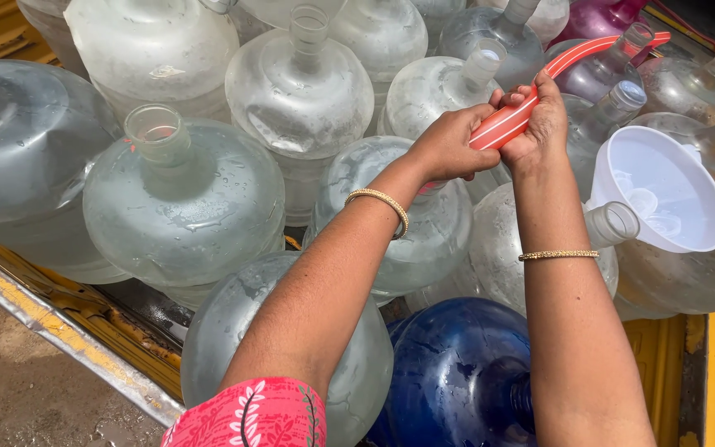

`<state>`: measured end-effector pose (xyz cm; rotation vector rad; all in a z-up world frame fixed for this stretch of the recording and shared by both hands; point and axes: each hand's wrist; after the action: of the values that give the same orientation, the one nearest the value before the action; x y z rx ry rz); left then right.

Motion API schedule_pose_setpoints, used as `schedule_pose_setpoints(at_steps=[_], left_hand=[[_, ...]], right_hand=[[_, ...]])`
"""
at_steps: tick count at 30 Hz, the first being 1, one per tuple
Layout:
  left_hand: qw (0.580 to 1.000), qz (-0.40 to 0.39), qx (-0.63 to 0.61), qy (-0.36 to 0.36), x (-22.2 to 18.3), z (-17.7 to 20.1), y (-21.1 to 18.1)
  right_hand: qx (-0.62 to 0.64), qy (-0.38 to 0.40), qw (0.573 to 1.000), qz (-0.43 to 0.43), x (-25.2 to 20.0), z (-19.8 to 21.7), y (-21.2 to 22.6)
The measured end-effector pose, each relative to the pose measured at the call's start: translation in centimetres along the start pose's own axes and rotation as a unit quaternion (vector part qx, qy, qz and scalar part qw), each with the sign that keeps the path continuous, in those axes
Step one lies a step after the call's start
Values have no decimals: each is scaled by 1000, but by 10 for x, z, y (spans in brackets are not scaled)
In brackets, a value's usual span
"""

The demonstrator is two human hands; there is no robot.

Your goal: Fill large plastic water jugs using a hose and funnel on the back of a truck.

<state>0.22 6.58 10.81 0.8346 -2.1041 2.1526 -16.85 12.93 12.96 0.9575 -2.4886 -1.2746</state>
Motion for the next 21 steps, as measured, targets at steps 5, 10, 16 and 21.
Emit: schedule_pose_setpoints(at_steps=[5,10,16,21], left_hand=[[1000,5,-13,6,2,2,5],[999,15,-28,10,3,2,5],[999,20,-31,8,4,1,5],[1000,13,-20,12,4,2,6]], right_hand=[[10,1,1000,-2,-4,-2,0],[4,8,1000,2,1,2,-1],[4,12,1000,-16,0,2,-1],[-4,3,1000,-8,6,6,-3]])
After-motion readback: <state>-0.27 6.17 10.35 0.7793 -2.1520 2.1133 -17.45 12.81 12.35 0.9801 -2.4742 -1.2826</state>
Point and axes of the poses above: each hand's wrist, its own x-axis towards the middle knuckle, its own z-axis out of the back of the hand, y = z × x, and after that the axes turned 11 degrees about -x, right-handed
